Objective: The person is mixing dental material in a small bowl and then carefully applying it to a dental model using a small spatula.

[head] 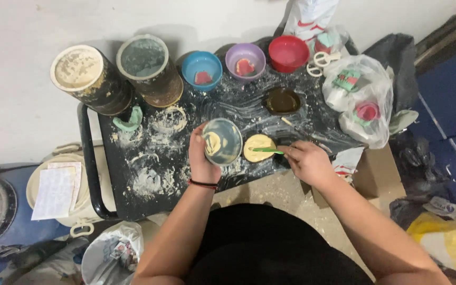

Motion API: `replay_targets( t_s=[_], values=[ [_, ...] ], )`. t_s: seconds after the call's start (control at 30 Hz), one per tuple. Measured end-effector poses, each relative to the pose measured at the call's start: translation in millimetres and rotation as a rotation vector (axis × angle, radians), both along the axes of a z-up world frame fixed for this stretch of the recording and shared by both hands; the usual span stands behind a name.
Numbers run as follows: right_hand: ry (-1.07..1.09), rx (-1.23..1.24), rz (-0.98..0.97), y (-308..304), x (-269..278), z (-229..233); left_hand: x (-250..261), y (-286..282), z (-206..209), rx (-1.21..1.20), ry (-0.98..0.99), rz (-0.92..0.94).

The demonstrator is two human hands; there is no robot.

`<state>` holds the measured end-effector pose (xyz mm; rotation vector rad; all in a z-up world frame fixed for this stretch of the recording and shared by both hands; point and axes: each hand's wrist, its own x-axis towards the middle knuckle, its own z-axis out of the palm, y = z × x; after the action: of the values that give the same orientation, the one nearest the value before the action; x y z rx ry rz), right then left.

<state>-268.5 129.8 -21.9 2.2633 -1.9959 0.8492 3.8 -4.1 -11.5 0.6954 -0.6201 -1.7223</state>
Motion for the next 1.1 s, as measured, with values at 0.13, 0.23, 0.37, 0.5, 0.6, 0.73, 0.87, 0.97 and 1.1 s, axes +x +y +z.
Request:
replay_targets(
  t_s=[0.13, 0.23, 0.37, 0.5, 0.6, 0.73, 0.87, 0.97, 1.1],
  values=[
    [-0.041, -0.008, 0.011, -7, 5, 4, 0, -8, -11, 0.071, 0.003, -0.001],
    [-0.141, -0.022, -0.003, -6, 6, 2, -2, -4, -4, 0.118, -0.002, -0.002],
    [-0.497, -0.061, -0.015, -8, 8, 31, 4, -14, -26, 0.149, -0.036, 0.006],
    [-0.537, -0.139, 0.075, -33, 37, 48, -20, -7, 7, 0.163, -0.024, -0.001],
    [-0.338, -0.237, 0.102, -45, 49, 29, -28, 6, 37, 0.333, 0.018, -0.132],
    [-0.074, -0.255, 0.074, -25, 29, 13, -11, -16, 4, 0.418, 0.007, -0.144],
    [-0.055, -0.219, 0.023, -9, 6, 21, -2, -30, -23, 0.381, 0.031, -0.073],
    [-0.575, 0.114, -0.01, -23, 64, 100, -13, -14, 7, 0.357, -0.011, -0.116],
    [-1.001, 0.425, -0.168, -46, 75, 78, -7, -5, 36, 0.342, 0.06, -0.058]
  ],
)
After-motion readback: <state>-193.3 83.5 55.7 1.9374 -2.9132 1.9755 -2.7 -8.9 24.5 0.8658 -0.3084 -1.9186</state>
